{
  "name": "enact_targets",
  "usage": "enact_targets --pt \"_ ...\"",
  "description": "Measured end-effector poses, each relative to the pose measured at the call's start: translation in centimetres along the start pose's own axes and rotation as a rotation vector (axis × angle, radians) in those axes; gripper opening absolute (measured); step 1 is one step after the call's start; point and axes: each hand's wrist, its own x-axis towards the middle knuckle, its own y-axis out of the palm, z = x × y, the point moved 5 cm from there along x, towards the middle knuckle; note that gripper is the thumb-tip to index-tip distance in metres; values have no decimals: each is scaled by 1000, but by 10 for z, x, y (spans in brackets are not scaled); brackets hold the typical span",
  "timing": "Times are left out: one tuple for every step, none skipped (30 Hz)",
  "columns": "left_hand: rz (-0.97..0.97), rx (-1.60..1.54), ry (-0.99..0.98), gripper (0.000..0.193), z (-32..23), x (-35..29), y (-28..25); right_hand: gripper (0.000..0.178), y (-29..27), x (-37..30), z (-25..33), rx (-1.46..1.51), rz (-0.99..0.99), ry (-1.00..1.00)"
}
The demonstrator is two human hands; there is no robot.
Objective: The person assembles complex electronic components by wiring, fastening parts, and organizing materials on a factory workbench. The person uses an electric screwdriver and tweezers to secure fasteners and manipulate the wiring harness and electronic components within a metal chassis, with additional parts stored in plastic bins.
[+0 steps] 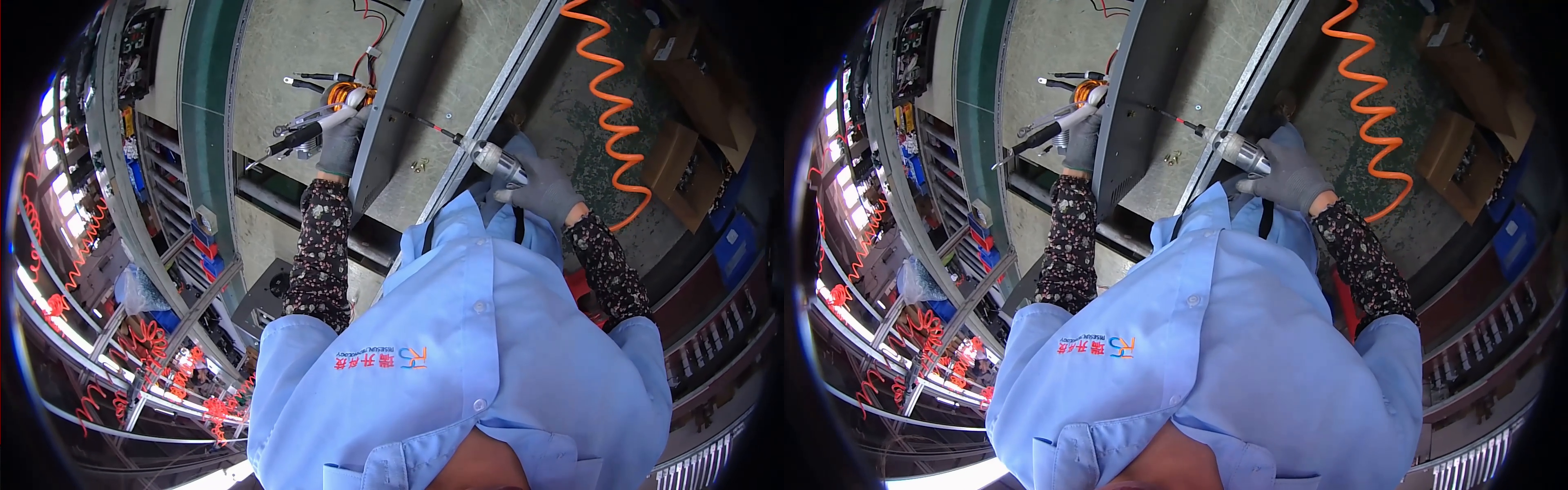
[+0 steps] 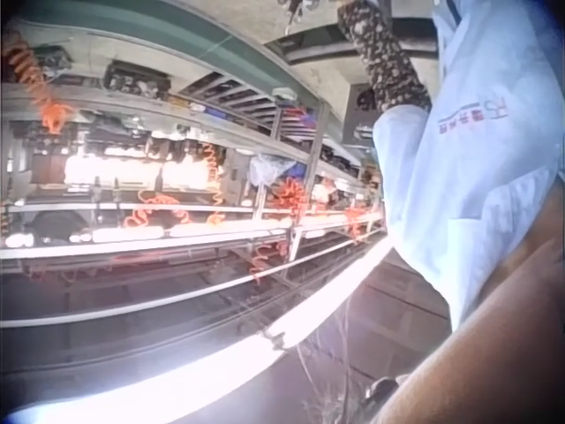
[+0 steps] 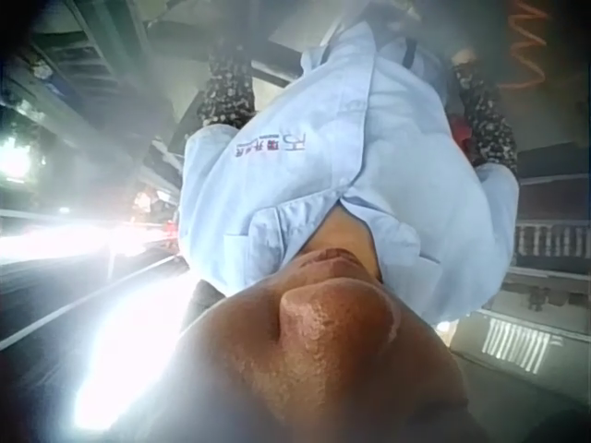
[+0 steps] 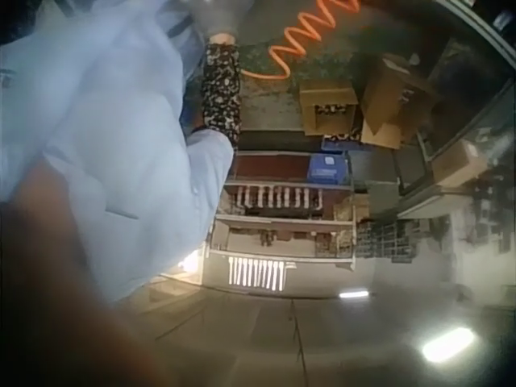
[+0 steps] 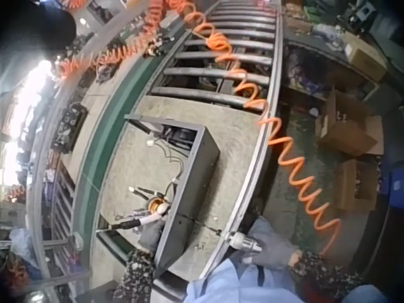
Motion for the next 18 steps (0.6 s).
enact_targets --pt "6 -12 -16 31 1 0 0 48 1 0 0 -2 1 -2" --pt "5 -13 -15 31 2 0 -1 49 2 0 0 -17 -2 -5" --pt "3 -31 -21 30 3 0 -1 50 2 0 0 -33 -6 -8" --pt "2 -49 -27 29 3 0 0 50 2 0 0 -34 -5 -11" --pt "-1 -50 -25 29 3 -1 0 51 2 0 2 -52 -7 -6" --pt "-3 -54 -29 27 1 -2 2 52 2 0 2 -70 -10 1" --pt "-6 -59 -33 25 -2 -4 4 52 4 0 -1 -73 -9 -1" --pt "-9 -62 -31 25 -5 -7 4 53 6 2 -4 -63 -21 -21" --pt "-2 -69 -64 23 -6 -8 5 54 6 4 -6 -57 -36 -41" --pt "5 -77 -96 21 -8 -10 6 54 8 5 -7 -67 -36 -45" --pt "2 -86 -90 21 -16 -14 3 54 9 5 -8 -53 -41 -40" --pt "-12 131 -8 19 -30 -21 -1 54 6 4 -8 -46 -47 -32" --pt "-29 348 75 17 -40 -30 -2 54 7 4 -8 -64 -50 -33" --pt "-302 481 249 17 -53 -47 -7 54 8 4 -9 -61 -54 -31" --pt "-587 607 418 17 -64 -74 -7 53 8 3 -9 -61 -55 -35" --pt "-642 566 500 15 -64 -98 7 53 8 3 -12 -84 -56 -39" --pt "-714 528 583 14 -63 -122 21 52 10 3 -11 -5 -83 -79" --pt "-552 489 603 13 -44 -130 37 50 11 3 -12 74 -113 -111"
